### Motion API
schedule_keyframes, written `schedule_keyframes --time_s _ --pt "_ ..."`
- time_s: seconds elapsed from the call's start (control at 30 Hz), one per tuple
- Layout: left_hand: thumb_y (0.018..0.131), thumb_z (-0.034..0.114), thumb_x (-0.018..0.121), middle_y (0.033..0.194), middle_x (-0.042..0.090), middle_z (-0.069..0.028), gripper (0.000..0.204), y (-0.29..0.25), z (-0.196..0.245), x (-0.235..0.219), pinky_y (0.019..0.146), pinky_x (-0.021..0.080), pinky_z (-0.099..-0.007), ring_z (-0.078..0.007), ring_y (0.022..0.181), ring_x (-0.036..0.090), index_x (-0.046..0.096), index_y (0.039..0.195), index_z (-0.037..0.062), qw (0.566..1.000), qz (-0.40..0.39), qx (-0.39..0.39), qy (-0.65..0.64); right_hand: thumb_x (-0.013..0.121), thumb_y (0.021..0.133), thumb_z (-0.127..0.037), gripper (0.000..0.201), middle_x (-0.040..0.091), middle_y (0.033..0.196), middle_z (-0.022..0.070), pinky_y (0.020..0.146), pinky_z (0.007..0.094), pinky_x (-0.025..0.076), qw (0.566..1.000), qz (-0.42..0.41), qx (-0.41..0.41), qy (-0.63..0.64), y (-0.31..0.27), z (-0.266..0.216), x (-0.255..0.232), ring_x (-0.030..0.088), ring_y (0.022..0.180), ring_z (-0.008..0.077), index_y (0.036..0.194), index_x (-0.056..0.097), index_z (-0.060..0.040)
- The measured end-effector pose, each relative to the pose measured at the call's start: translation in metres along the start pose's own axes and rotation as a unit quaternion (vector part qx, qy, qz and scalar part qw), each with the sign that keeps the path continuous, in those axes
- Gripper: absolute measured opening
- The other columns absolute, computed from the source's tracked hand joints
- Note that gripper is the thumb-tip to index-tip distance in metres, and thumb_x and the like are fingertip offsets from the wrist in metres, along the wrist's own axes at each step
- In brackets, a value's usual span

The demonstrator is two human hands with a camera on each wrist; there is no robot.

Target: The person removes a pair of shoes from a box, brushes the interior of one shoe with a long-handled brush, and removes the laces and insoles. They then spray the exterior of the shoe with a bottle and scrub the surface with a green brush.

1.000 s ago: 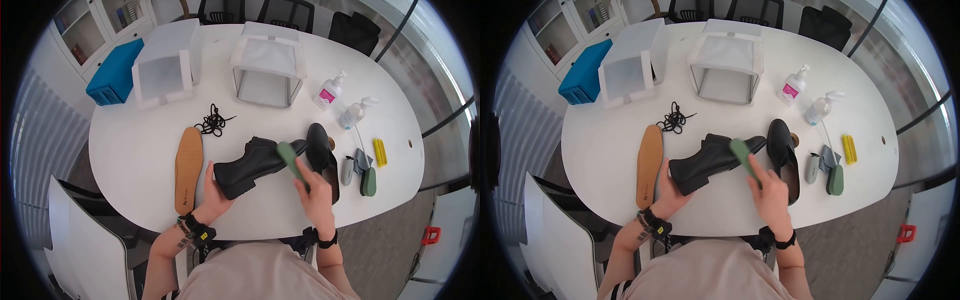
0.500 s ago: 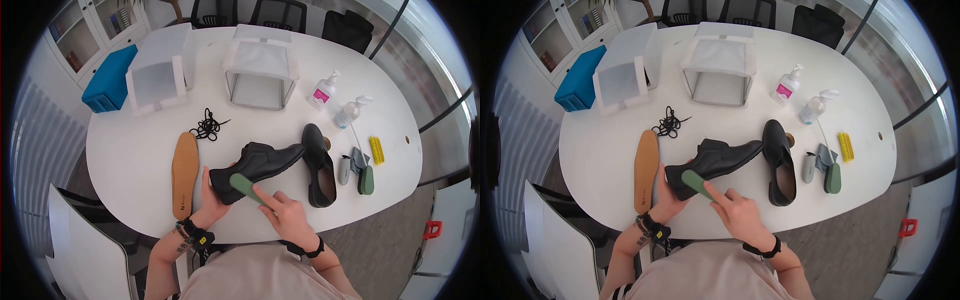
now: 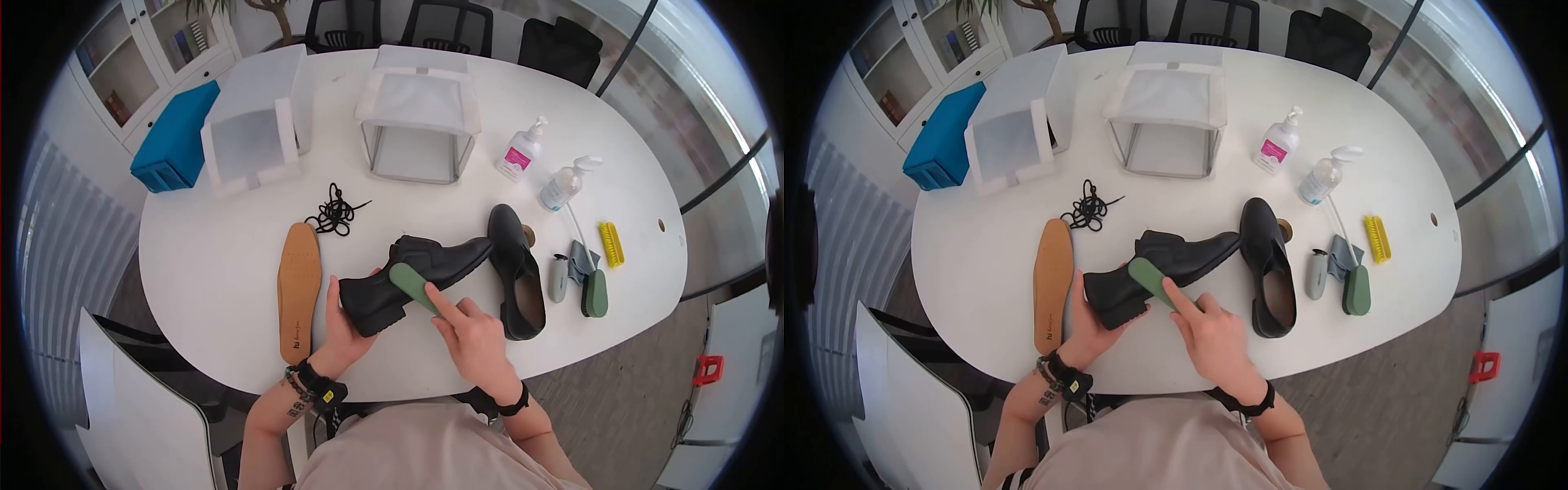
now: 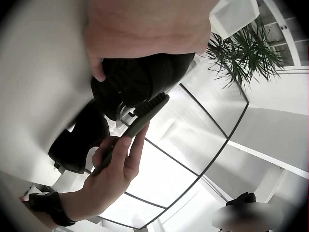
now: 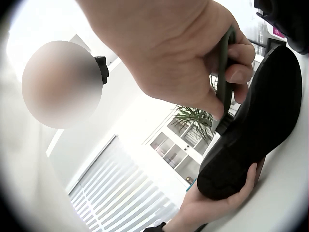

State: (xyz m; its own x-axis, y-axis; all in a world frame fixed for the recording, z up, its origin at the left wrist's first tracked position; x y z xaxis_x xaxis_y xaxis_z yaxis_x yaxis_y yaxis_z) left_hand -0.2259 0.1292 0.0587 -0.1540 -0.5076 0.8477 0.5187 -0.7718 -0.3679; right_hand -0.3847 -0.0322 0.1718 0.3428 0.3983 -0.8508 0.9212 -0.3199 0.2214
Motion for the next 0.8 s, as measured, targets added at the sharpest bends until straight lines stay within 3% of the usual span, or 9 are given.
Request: schedule_keyframes --time_s 0.13,0.23,0.37,0.5,0.57,0.6,0.67,0.8 --pt "0.102 0.086 0.041 0.160 0.060 -0.0084 0.094 -0.004 0.002 0.006 0.121 0.042 -0.0599 -0.0307 0.145 0.057 0.056 0.160 0.0125 0.999 -0.027 0.004 0.043 0.076 0.100 -0.020 0.062 0.059 0.081 0.0104 0.057 0.0468 0.053 0.990 -0.071 -0.087 0.085 -0.013 -0.023 0.012 0.062 0.060 0.0346 0.160 0.060 -0.0251" --pt "0.100 0.086 0.044 0.160 0.060 -0.0098 0.096 -0.004 0.003 0.007 0.121 0.041 -0.0612 -0.0316 0.145 0.056 0.056 0.159 0.0114 0.999 0.015 0.000 0.035 0.075 0.101 -0.020 0.061 0.059 0.081 0.0104 0.057 0.0466 0.053 0.996 -0.031 -0.046 0.064 -0.009 -0.014 0.014 0.063 0.060 0.0345 0.160 0.060 -0.0255" --pt "0.099 0.086 0.047 0.158 0.061 -0.0121 0.096 -0.002 0.002 0.002 0.122 0.041 -0.0629 -0.0330 0.144 0.057 0.058 0.157 0.0099 1.000 0.011 -0.002 0.014 0.074 0.101 -0.020 0.062 0.058 0.079 0.0100 0.055 0.0453 0.053 1.000 0.002 0.007 0.023 0.001 -0.003 0.002 0.062 0.058 0.0336 0.160 0.059 -0.0257" --pt "0.100 0.084 0.048 0.157 0.062 -0.0129 0.093 -0.005 0.002 0.011 0.123 0.041 -0.0630 -0.0336 0.144 0.058 0.061 0.154 0.0098 1.000 0.000 -0.003 0.017 0.075 0.100 -0.021 0.062 0.057 0.079 0.0099 0.054 0.0445 0.053 0.995 -0.052 -0.070 0.053 -0.011 -0.021 0.014 0.061 0.057 0.0328 0.160 0.059 -0.0258" --pt "0.105 0.082 0.038 0.162 0.057 -0.0119 0.094 -0.008 0.004 0.012 0.122 0.042 -0.0493 -0.0295 0.146 0.056 0.048 0.165 0.0107 1.000 -0.004 -0.017 0.002 0.076 0.101 -0.023 0.062 0.057 0.079 0.0097 0.054 0.0444 0.052 0.995 -0.031 -0.070 0.065 -0.010 -0.018 0.017 0.060 0.057 0.0322 0.160 0.060 -0.0259" --pt "0.105 0.082 0.038 0.162 0.057 -0.0119 0.094 -0.007 0.003 0.011 0.122 0.042 -0.0493 -0.0295 0.146 0.056 0.048 0.165 0.0107 1.000 -0.004 -0.018 0.004 0.076 0.101 -0.023 0.062 0.057 0.079 0.0097 0.054 0.0444 0.052 0.995 -0.030 -0.069 0.067 -0.007 -0.014 0.016 0.060 0.057 0.0322 0.160 0.060 -0.0259" --pt "0.097 0.085 0.051 0.156 0.061 -0.0147 0.094 -0.005 0.003 0.009 0.124 0.040 -0.0630 -0.0353 0.145 0.057 0.059 0.153 0.0099 1.000 0.025 -0.002 0.016 0.076 0.101 -0.025 0.062 0.057 0.080 0.0095 0.055 0.0443 0.053 0.999 0.009 -0.020 0.031 0.000 -0.002 0.009 0.061 0.057 0.0319 0.160 0.059 -0.0266" --pt "0.097 0.086 0.052 0.157 0.062 -0.0141 0.094 -0.008 0.003 0.012 0.125 0.039 -0.0625 -0.0349 0.145 0.057 0.060 0.152 0.0107 0.998 0.053 -0.009 0.031 0.076 0.101 -0.026 0.062 0.057 0.081 0.0095 0.055 0.0443 0.053 0.998 -0.015 -0.038 0.048 -0.005 -0.013 0.009 0.062 0.058 0.0318 0.160 0.059 -0.0277"
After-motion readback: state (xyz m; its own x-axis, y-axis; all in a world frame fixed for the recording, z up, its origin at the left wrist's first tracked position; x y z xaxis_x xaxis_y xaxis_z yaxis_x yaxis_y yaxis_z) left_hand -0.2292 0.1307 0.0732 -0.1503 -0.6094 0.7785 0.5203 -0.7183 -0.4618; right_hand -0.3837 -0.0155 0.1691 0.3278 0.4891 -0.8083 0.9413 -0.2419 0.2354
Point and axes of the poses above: each hand's wrist, its own y-axis towards the middle knuckle, its own x-axis out of the palm, z = x × y, the point moved 3 cm from there along y, towards the middle knuckle
